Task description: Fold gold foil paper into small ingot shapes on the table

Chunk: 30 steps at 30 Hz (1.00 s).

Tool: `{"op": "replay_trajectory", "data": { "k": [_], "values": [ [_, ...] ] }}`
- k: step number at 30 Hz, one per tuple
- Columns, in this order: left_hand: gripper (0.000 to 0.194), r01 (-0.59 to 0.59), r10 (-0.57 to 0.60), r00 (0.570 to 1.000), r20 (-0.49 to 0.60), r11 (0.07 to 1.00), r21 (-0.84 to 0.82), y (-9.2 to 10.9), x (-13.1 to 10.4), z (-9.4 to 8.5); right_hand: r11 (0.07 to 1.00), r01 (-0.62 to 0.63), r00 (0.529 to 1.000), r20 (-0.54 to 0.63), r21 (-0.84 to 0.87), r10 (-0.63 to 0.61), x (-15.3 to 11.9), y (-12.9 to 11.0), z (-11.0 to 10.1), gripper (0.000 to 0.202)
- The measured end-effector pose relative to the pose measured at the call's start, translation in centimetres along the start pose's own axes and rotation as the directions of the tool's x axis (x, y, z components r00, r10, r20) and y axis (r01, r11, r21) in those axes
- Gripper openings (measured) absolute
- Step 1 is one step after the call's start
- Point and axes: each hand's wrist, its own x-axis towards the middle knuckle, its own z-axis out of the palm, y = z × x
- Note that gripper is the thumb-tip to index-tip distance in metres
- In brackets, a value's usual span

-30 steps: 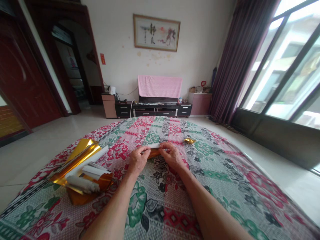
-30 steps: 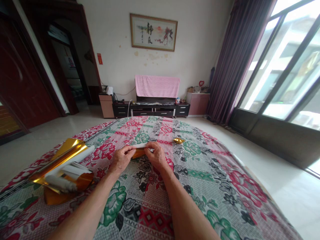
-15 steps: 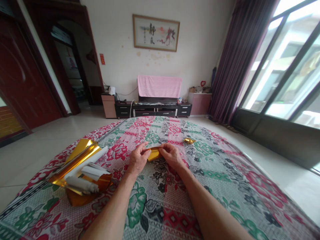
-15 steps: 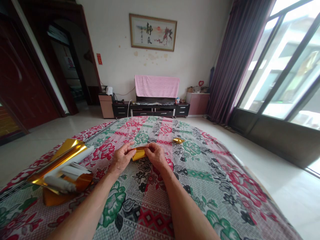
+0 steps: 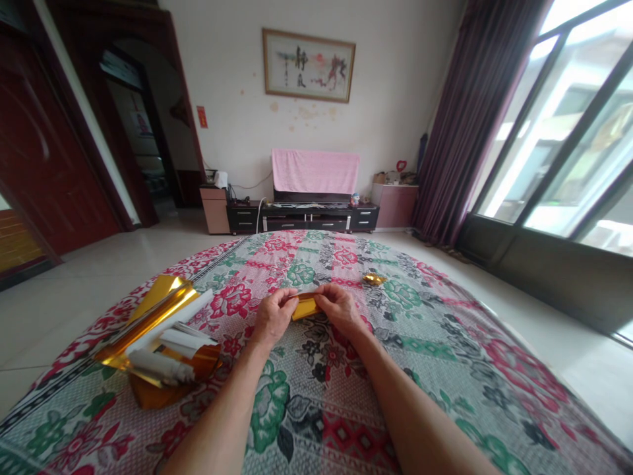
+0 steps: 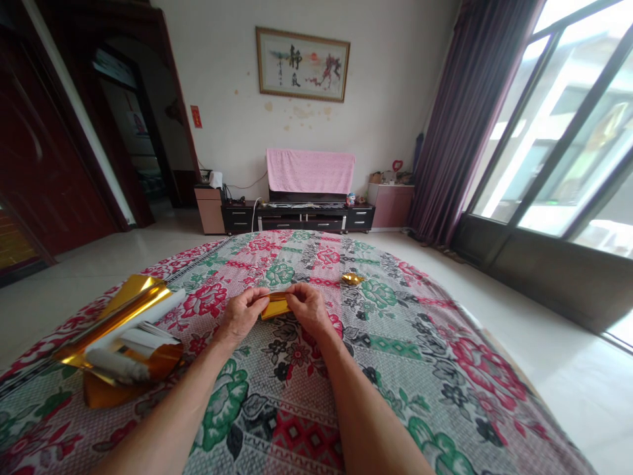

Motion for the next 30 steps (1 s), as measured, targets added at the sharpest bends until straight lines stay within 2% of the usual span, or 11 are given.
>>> {"op": "replay_trajectory", "data": {
  "k": [4,11,16,26,30],
  "values": [
    [0.025,0.009,-0.009,1.0,-0.007,1.0,-0.009,0.1,0.0,0.0,1.0,0.014,1.0,0.019,0.013,-0.014,0.1,0.3,0.0,0.015],
    [0.03,0.028,-0.03,0.999,-0.014,0.992,-0.126,0.4,0.0,0.1,1.0,0.022,1.0,0.022,-0.003,-0.021,0.0,0.4,0.0,0.014],
    [0.031,0.052,-0.052,0.999,0.005,0.993,-0.103,0.7,-0.1,0.0,0.999,0.027,0.999,0.025,-0.02,-0.026,-0.2,0.0,0.0,0.016],
    [0.03,-0.052,0.052,0.999,-0.006,0.998,0.017,0.9,-0.2,0.0,0.979,0.031,0.999,-0.029,-0.203,-0.038,-0.4,0.4,-0.4,0.019],
    [0.031,-0.113,0.113,0.994,0.005,0.992,0.062,1.7,-0.8,0.2,0.99,0.007,0.998,-0.056,-0.138,-0.015,-1.1,0.6,-0.9,0.022]
  ]
}}
